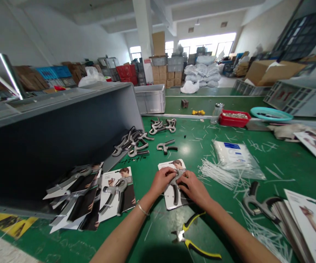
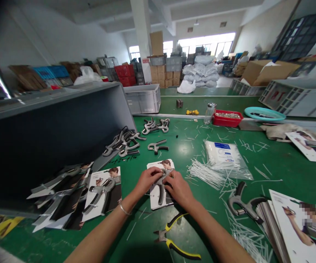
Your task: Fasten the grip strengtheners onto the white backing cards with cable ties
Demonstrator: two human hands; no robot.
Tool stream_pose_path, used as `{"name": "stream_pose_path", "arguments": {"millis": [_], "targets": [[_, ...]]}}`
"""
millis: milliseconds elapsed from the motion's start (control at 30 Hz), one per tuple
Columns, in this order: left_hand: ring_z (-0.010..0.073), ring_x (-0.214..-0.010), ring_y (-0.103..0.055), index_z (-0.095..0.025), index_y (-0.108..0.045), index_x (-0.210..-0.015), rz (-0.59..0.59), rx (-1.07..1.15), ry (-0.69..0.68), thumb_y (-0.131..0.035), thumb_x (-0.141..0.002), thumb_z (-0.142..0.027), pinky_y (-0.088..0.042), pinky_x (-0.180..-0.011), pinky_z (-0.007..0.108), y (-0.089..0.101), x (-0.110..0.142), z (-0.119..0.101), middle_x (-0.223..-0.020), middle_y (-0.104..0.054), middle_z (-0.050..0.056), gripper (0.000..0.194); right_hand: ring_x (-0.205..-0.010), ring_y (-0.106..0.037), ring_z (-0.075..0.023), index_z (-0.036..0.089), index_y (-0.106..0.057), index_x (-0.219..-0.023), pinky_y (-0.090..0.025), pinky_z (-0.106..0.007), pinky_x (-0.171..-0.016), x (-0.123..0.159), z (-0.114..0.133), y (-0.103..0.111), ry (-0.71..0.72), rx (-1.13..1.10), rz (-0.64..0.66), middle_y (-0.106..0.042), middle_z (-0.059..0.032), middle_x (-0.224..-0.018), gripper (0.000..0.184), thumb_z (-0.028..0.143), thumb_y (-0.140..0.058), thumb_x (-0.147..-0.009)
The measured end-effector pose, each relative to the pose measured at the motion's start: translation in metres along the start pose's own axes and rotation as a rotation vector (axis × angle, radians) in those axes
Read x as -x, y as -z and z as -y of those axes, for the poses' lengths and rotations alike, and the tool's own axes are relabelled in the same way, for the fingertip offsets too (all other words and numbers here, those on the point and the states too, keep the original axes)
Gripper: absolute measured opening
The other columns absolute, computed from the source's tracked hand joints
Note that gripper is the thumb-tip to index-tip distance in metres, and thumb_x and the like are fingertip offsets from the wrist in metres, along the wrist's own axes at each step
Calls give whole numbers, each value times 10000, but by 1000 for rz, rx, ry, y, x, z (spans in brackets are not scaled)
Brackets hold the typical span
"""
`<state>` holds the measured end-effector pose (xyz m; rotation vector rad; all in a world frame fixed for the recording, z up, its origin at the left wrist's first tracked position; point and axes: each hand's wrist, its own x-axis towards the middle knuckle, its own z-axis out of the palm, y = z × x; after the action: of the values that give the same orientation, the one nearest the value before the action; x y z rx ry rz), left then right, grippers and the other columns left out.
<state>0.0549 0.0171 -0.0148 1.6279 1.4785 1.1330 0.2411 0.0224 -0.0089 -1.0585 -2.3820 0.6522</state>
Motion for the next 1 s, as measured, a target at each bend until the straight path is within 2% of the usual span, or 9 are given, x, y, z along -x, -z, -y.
{"name": "stream_pose_path", "arguments": {"millis": [100, 200, 333, 433, 600, 767, 1000], "targets": [[197, -918, -624, -191, -705, -853, -56, -58, -59, -608, -845, -216, -465, -859, 317, -2, 7, 1, -905, -703, 42, 101, -1045, -521, -232, 260, -698, -920, -454, -372, -893, -1, -4, -3, -15, -56, -30, -576, -56, -1035, 93, 278, -607, -924], [199, -951, -604, -194, -695, -831, -60, -96, -140, -600, -864, -194, -452, -895, 331, -4, 10, 5, -902, -685, 45, 100, -1049, -529, -229, 244, -697, -864, -423, -396, -945, -8, -11, -8, -49, -192, -112, -598, -47, -1007, 131, 304, -600, -927], [196, -957, -602, -181, -701, -838, -90, -47, -156, -618, -864, -179, -456, -900, 334, -8, 8, 13, -932, -666, 58, 87, -1164, -511, -245, 229, -695, -857, -348, -445, -1027, -16, -21, -14, -121, -317, -179, -606, -61, -1174, 144, 331, -608, -911], [189, -945, -609, -182, -709, -850, -99, 8, -125, -631, -852, -161, -464, -881, 321, -9, 8, 16, -938, -657, 55, 81, -1253, -466, -263, 229, -700, -850, -300, -473, -1057, -17, -24, -16, -136, -323, -141, -576, -66, -1301, 176, 353, -595, -916], [180, -923, -613, -191, -717, -853, -108, 60, -101, -638, -845, -152, -472, -860, 307, -10, 9, 15, -929, -652, 46, 89, -1347, -391, -292, 226, -706, -829, -269, -494, -1076, -16, -27, -13, -73, -304, -8, -500, -64, -1428, 207, 376, -592, -917], [182, -934, -608, -196, -731, -872, -101, 74, -94, -638, -852, -164, -470, -883, 314, -9, 10, 14, -941, -651, 49, 100, -1352, -395, -309, 213, -706, -798, -265, -513, -1084, -17, -30, -8, -50, -311, 59, -490, -71, -1442, 246, 405, -601, -911], [184, -954, -609, -195, -737, -878, -94, 83, -116, -645, -855, -179, -467, -904, 322, -9, 10, 16, -948, -646, 51, 97, -1318, -430, -305, 208, -705, -785, -288, -511, -1072, -19, -26, -3, -55, -299, 78, -509, -72, -1418, 216, 371, -618, -896]]}}
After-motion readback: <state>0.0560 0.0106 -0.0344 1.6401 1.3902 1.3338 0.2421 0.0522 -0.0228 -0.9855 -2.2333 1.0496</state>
